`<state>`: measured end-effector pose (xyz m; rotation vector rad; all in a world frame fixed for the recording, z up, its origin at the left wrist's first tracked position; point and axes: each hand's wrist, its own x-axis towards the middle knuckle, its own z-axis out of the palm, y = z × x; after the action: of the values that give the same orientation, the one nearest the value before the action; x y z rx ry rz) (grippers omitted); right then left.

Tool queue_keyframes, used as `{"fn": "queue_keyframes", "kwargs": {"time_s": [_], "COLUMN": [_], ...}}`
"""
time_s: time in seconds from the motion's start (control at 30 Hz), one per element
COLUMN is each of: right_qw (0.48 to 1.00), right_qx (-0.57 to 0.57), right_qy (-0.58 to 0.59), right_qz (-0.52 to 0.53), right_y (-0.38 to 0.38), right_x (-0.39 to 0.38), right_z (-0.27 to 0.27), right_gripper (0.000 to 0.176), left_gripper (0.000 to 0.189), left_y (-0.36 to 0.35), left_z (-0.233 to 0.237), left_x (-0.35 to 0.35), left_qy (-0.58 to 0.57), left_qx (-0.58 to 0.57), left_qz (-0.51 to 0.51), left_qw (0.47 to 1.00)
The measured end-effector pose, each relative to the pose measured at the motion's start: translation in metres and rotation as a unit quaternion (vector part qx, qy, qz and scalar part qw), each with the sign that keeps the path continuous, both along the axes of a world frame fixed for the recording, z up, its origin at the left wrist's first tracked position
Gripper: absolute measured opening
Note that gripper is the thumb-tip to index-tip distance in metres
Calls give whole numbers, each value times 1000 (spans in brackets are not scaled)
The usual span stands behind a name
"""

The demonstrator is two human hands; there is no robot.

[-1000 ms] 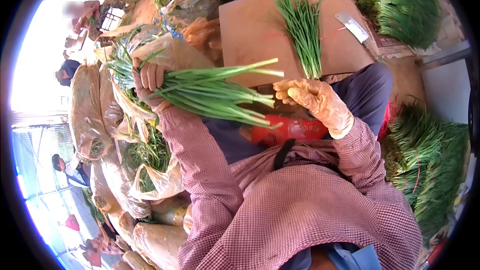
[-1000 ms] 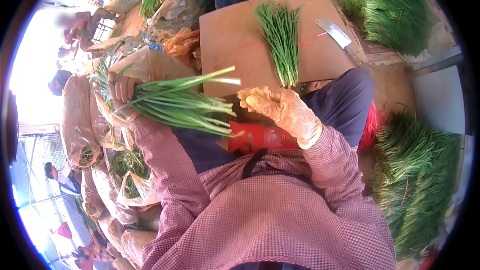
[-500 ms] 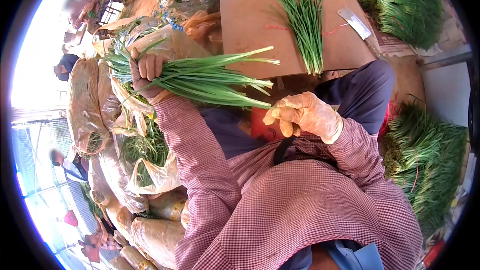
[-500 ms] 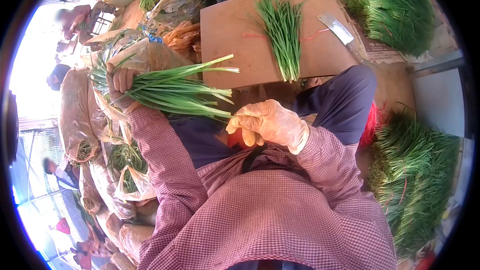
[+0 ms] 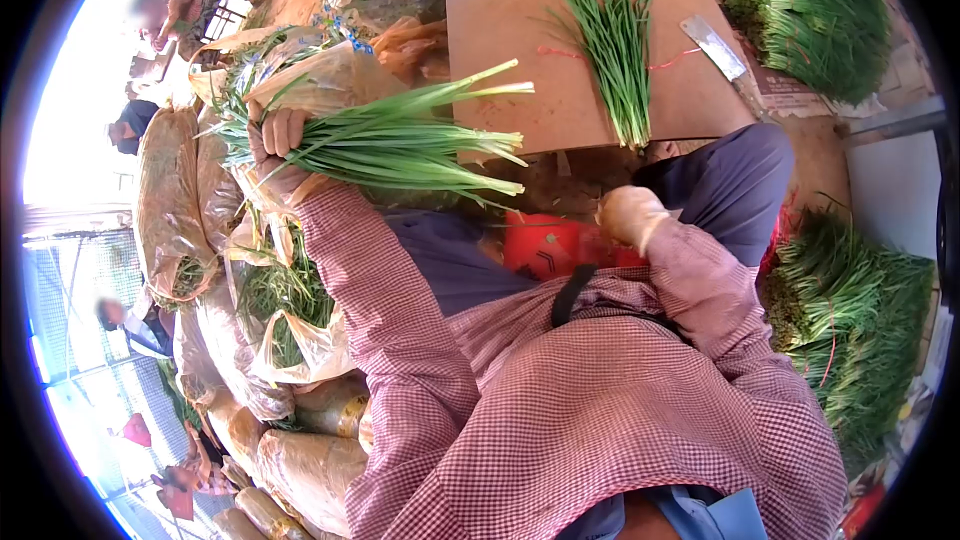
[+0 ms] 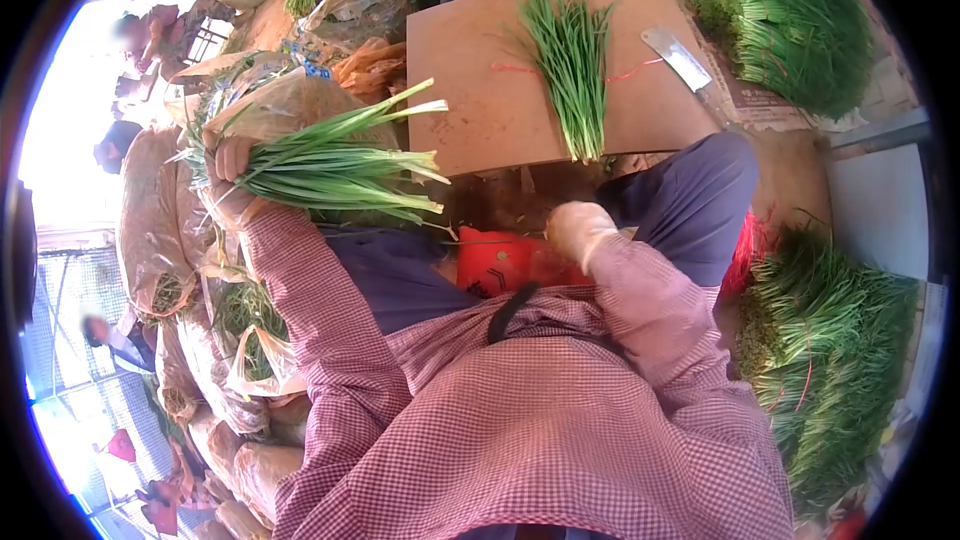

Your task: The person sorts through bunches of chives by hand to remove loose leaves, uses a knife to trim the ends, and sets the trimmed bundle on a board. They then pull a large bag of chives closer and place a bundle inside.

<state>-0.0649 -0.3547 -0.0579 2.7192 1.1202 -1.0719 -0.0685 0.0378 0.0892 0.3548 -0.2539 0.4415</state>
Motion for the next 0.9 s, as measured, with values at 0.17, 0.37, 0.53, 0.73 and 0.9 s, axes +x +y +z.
{"fn": "queue_keyframes", "kwargs": {"time_s": [0.17,0.37,0.53,0.73,0.9], "right_qw": [993,902,741,704,963], "right_qx": [-41,373,529,536,175], "right_qy": [14,57,328,386,133], "right_qz": [-114,-210,-252,-259,-158], "right_y": [22,7,29,52,24], "right_x": [-8,-4,-12,-22,8], "right_z": [-13,43,86,99,-23], "right_gripper": [37,49,44,29,25], "left_gripper": [40,45,47,29,25], "left_y": [14,13,11,17,54], "left_z": [-8,-12,-6,-8,-10], "left_x": [5,11,13,11,11], "left_qy": [-85,-60,-56,-24,-34], "left_qx": [-12,-51,-49,-49,-97], "left_qz": [-86,-67,-58,15,-41], "left_qw": [993,995,996,998,994]}}
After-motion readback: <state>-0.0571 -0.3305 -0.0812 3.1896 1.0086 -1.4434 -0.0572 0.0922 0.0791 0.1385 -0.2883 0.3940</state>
